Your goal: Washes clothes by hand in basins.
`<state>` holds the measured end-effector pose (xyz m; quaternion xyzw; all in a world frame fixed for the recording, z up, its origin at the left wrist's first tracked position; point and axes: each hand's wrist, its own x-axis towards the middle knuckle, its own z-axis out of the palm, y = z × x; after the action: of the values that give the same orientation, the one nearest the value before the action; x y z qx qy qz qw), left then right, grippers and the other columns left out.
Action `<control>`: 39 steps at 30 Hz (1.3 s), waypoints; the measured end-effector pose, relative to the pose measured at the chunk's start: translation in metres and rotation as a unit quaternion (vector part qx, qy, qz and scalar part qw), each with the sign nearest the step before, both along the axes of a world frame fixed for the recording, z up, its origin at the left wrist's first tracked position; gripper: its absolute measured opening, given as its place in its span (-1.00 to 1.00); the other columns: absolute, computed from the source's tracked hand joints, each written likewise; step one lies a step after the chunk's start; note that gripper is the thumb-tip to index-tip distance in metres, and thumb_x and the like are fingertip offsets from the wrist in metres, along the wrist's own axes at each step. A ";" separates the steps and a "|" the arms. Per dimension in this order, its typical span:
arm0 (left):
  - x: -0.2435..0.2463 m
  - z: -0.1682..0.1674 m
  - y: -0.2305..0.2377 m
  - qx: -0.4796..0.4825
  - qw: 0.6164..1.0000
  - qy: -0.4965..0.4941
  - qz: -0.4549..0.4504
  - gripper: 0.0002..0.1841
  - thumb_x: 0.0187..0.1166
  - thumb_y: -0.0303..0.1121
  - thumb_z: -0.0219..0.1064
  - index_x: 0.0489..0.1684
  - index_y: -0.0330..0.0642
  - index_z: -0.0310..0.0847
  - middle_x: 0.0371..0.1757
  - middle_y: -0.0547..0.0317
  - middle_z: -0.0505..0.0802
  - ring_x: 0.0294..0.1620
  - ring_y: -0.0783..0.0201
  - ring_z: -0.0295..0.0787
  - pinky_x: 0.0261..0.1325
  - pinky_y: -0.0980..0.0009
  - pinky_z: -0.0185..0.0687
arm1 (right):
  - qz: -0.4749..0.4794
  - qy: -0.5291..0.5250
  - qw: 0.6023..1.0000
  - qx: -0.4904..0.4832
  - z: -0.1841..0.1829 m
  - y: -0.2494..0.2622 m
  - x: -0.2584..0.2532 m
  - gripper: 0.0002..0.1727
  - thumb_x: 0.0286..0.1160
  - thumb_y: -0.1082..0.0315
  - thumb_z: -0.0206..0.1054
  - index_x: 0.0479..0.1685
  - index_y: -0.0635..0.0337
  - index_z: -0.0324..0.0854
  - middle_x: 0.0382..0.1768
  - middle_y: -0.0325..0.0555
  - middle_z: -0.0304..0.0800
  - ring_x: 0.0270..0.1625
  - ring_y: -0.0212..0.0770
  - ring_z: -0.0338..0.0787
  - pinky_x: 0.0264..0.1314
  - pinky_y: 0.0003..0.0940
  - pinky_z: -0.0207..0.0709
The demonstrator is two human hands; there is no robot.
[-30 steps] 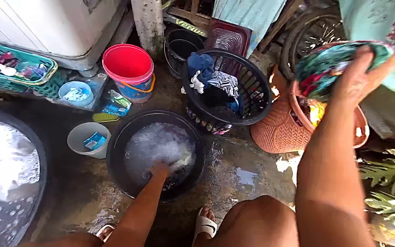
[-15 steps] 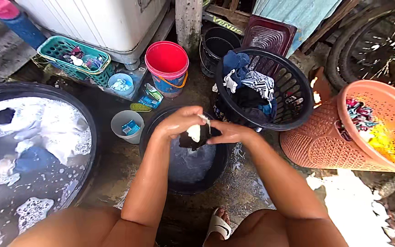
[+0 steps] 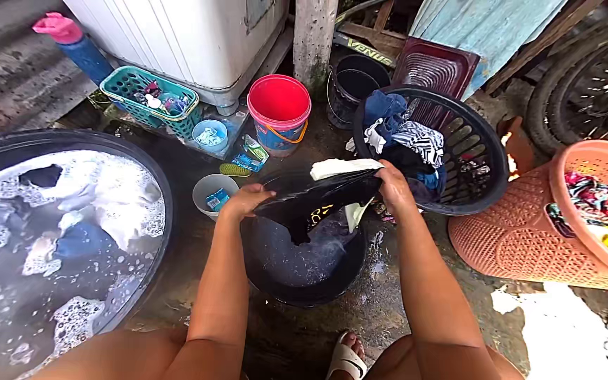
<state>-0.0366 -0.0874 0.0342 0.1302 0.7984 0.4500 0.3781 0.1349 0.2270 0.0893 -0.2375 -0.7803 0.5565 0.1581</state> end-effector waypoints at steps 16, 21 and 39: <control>0.112 -0.157 0.042 -0.353 0.884 0.051 -0.303 -0.08 0.44 -0.02 0.52 0.82 -0.18 0.19 0.92 -0.17 0.00 0.91 -0.28 -0.22 0.74 -0.47 -0.22 | 0.240 -0.563 0.772 0.171 -0.196 -0.145 0.034 -0.31 0.67 0.24 0.25 0.73 0.41 0.23 0.75 0.43 0.16 0.74 0.40 0.27 0.63 0.41 0.25; 0.099 -0.151 0.037 -0.218 0.951 0.069 -0.206 0.39 0.01 0.11 0.79 0.95 0.07 -0.20 0.91 -0.23 -0.04 0.86 -0.34 -0.05 0.73 -0.37 0.04 | 0.195 -0.437 0.876 0.057 -0.114 -0.121 -0.016 -0.45 0.85 0.07 -0.01 0.45 0.33 0.60 0.50 0.32 0.59 0.63 0.22 0.50 0.66 0.29 0.24; 0.116 0.047 0.125 0.513 0.779 -0.127 0.338 -0.65 0.82 -0.39 0.04 0.52 -0.01 0.31 0.14 0.15 0.78 0.13 0.27 0.77 0.20 0.17 0.76 | -0.024 0.154 0.853 -0.499 -0.060 -0.131 -0.014 -0.03 0.48 -0.64 -0.42 0.70 -0.24 0.24 0.44 -0.22 0.66 0.45 -0.21 0.67 0.42 -0.09 0.62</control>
<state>0.0797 0.0378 0.0809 -0.0312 0.3869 0.9045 0.1768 0.1204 0.0963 0.0297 -0.2144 -0.3579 0.8964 0.1495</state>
